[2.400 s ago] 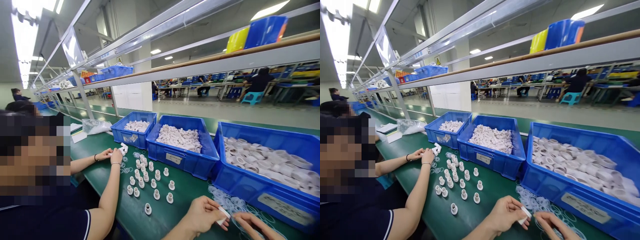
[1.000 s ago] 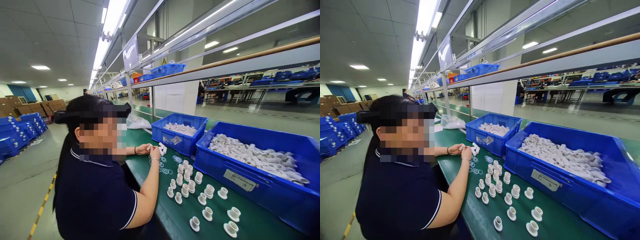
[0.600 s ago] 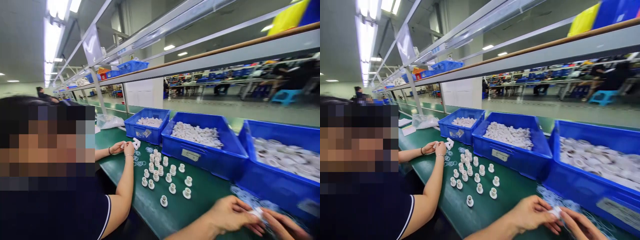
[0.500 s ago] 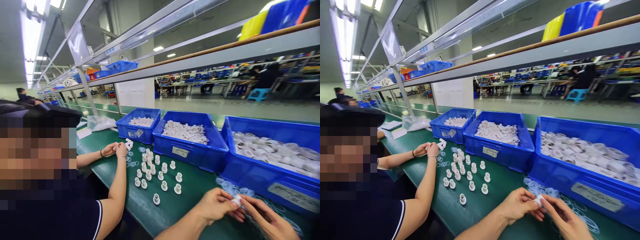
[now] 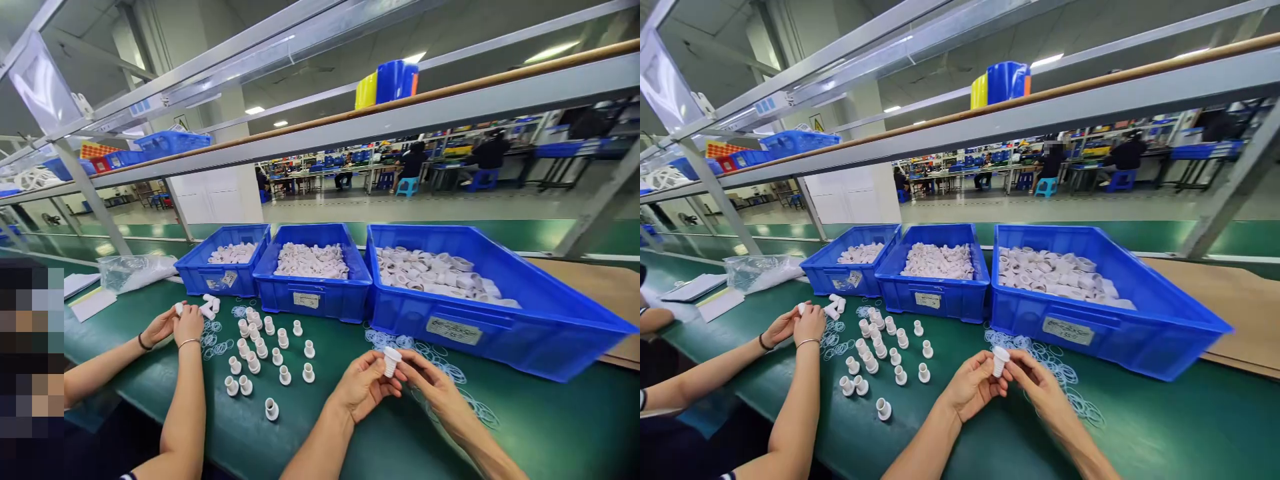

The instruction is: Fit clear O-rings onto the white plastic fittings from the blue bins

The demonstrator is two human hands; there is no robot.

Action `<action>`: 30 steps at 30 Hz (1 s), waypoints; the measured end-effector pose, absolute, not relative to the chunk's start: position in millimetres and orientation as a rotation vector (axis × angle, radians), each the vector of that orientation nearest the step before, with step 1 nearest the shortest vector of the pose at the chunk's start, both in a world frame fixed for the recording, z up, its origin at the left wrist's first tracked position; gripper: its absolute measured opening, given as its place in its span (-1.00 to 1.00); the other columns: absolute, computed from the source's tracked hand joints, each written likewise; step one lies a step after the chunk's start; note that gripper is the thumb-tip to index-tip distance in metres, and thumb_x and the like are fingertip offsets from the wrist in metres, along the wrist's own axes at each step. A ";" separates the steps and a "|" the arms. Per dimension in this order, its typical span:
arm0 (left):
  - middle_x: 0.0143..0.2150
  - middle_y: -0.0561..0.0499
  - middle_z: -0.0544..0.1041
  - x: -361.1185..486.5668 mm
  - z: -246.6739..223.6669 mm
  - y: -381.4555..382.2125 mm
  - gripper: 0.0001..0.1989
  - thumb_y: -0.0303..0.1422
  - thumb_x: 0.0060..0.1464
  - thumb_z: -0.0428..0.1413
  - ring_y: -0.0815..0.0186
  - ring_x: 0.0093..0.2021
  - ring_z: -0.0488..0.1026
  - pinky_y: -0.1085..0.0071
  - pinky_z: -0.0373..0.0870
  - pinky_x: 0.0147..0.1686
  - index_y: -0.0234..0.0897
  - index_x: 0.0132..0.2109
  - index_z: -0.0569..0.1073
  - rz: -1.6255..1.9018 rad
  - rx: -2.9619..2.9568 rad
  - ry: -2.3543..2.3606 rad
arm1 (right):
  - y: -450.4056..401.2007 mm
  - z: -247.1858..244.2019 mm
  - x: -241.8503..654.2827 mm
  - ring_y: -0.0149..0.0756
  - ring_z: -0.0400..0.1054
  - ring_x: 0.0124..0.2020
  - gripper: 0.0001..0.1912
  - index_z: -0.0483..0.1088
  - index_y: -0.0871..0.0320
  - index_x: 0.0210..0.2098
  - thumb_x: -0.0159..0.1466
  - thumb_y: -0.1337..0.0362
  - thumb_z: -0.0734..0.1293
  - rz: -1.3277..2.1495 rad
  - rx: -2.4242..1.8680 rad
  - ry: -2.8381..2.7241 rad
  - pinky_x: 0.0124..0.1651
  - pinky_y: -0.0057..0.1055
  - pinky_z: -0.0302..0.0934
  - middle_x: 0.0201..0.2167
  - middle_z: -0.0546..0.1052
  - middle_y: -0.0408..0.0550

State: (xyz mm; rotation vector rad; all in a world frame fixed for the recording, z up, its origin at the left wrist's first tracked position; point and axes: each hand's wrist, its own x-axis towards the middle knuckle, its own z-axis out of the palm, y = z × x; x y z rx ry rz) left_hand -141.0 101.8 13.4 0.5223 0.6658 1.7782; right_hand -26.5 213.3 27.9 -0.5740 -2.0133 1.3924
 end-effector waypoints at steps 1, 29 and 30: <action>-0.32 -0.08 0.53 -140.6 14.4 101.4 -0.51 -0.13 -0.07 0.37 0.43 -0.42 0.44 0.49 0.35 -0.35 -0.42 -0.15 0.44 1.777 0.519 0.657 | 213.2 26.7 -25.7 -0.15 0.44 -0.28 -0.54 0.56 0.07 -0.16 0.20 -0.16 0.34 1.456 -0.543 -2.006 -0.26 -0.33 0.39 -0.30 0.55 -0.01; -0.42 -0.05 0.50 -123.9 33.6 95.4 -0.76 -0.21 0.21 0.03 0.27 -0.47 0.39 0.27 0.31 -0.35 -0.13 -0.28 0.56 1.501 0.985 1.190 | 171.3 154.3 -188.2 -0.13 0.49 -0.18 -0.71 0.37 0.11 -0.07 0.41 0.13 0.11 0.227 -0.113 -2.740 -0.24 -0.33 0.28 -0.10 0.56 0.04; -0.42 -0.06 0.51 -136.9 42.5 89.2 -0.75 -0.22 0.21 0.02 0.24 -0.43 0.42 0.25 0.34 -0.34 -0.16 -0.28 0.56 1.506 1.088 1.376 | 173.8 151.6 -195.0 -0.12 0.50 -0.20 -0.73 0.36 0.11 -0.08 0.40 0.13 0.13 0.236 -0.103 -2.741 -0.25 -0.33 0.28 -0.12 0.57 0.04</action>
